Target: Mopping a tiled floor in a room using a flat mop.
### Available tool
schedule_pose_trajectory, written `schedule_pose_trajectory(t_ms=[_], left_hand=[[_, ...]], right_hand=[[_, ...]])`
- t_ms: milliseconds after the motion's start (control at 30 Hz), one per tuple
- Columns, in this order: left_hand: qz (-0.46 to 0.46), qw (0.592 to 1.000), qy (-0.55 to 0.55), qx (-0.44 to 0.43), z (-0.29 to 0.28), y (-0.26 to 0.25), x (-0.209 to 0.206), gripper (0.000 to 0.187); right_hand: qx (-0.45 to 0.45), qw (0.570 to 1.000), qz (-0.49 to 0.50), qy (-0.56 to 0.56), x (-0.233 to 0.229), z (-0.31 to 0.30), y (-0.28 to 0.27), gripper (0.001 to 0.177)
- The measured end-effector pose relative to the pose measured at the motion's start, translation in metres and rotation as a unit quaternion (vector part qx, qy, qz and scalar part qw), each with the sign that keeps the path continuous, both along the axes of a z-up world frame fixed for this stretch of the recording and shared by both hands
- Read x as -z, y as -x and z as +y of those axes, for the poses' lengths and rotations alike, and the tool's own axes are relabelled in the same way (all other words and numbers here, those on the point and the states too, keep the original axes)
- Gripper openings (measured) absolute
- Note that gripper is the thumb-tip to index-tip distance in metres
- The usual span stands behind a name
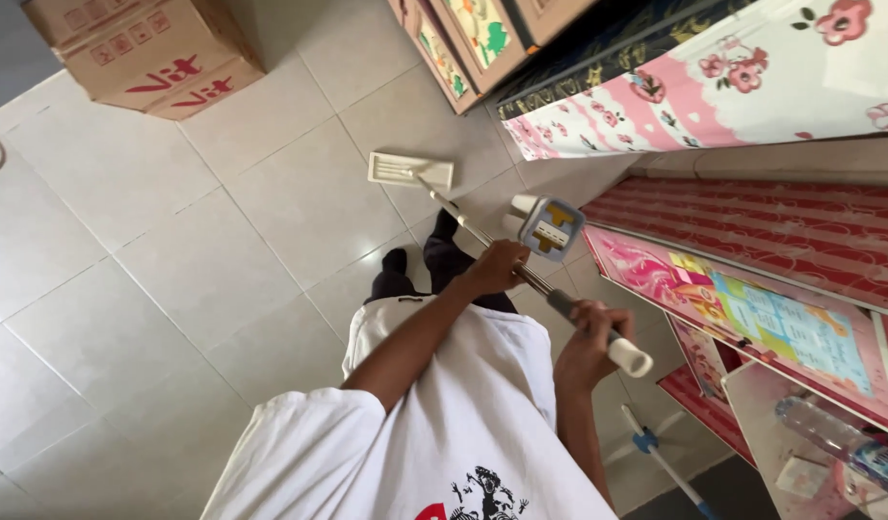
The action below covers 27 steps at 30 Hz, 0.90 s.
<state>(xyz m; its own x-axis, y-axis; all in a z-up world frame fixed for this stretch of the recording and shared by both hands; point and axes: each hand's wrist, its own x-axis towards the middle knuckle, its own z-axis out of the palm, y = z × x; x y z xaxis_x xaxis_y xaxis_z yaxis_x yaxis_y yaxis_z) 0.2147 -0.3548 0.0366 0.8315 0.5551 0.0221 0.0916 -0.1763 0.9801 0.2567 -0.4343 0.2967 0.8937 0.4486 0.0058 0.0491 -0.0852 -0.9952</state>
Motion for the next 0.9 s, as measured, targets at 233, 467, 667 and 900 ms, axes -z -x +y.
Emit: schedule_pose_trajectory(t_ms=[233, 467, 667, 900], left_hand=[[0.040, 0.998, -0.030, 0.027, -0.030, 0.054, 0.022, 0.031], [0.102, 0.995, -0.020, 0.004, -0.035, 0.156, 0.083, 0.032], [0.159, 0.980, -0.036, -0.114, -0.033, 0.270, 0.159, 0.028], [0.208, 0.932, -0.105, -0.279, 0.000, 0.376, 0.133, 0.038]], right_hand=[[0.123, 0.992, 0.019, 0.017, -0.005, 0.002, 0.061, 0.029], [0.130, 0.983, 0.125, 0.027, 0.052, -0.004, 0.109, 0.026], [-0.020, 0.991, 0.116, 0.068, 0.088, 0.020, 0.189, 0.025], [-0.181, 0.973, 0.145, -0.004, 0.094, 0.056, 0.275, 0.027]])
